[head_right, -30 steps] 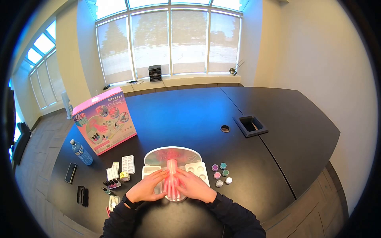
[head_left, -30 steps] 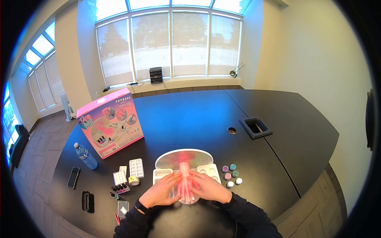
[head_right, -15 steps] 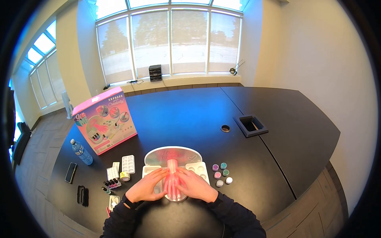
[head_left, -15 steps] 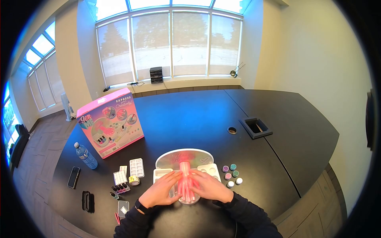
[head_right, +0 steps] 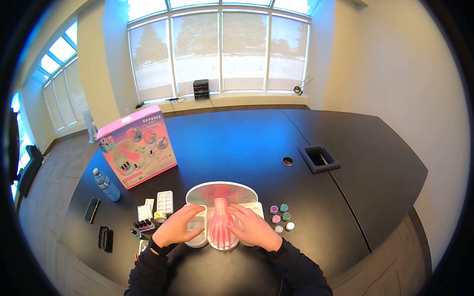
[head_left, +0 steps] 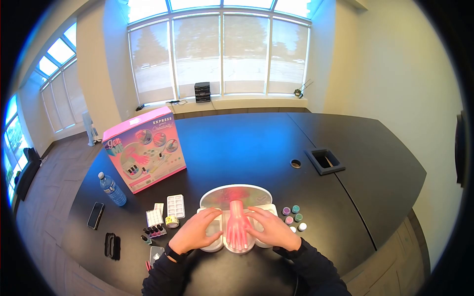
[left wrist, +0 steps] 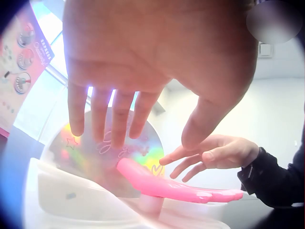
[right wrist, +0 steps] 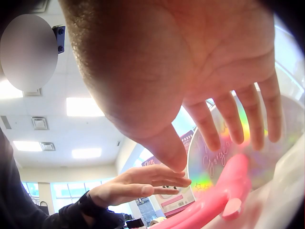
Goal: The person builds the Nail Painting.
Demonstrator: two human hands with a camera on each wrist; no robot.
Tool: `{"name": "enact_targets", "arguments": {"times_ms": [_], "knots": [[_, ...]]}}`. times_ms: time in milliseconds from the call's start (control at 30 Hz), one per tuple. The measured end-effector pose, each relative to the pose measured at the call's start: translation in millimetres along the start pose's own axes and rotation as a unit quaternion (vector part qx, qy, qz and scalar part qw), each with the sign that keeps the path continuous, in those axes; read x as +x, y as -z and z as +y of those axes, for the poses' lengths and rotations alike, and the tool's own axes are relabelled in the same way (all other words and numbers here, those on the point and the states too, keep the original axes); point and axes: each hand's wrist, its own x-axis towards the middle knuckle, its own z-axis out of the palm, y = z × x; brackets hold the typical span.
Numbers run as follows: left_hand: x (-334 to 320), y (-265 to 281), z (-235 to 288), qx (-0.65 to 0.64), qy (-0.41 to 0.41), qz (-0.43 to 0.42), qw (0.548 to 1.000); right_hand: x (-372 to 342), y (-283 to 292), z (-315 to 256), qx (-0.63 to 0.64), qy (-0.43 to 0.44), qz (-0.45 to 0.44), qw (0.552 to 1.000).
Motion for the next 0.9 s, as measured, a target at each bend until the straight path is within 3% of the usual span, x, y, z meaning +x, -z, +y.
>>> {"name": "enact_targets", "arguments": {"times_ms": [433,767,900], "knots": [[-7,22,-60,0.102,0.116,0.182,0.971,-3,16,-8,-0.015,-0.001,0.028,0.999],[6,6,-138,0.238,0.258,0.147,0.925,-3,28,-8,-0.019,0.017,0.056,0.998],[16,1,-162,0.269,0.364,0.062,0.889,-4,33,-7,-0.016,0.031,0.069,0.997]]}}
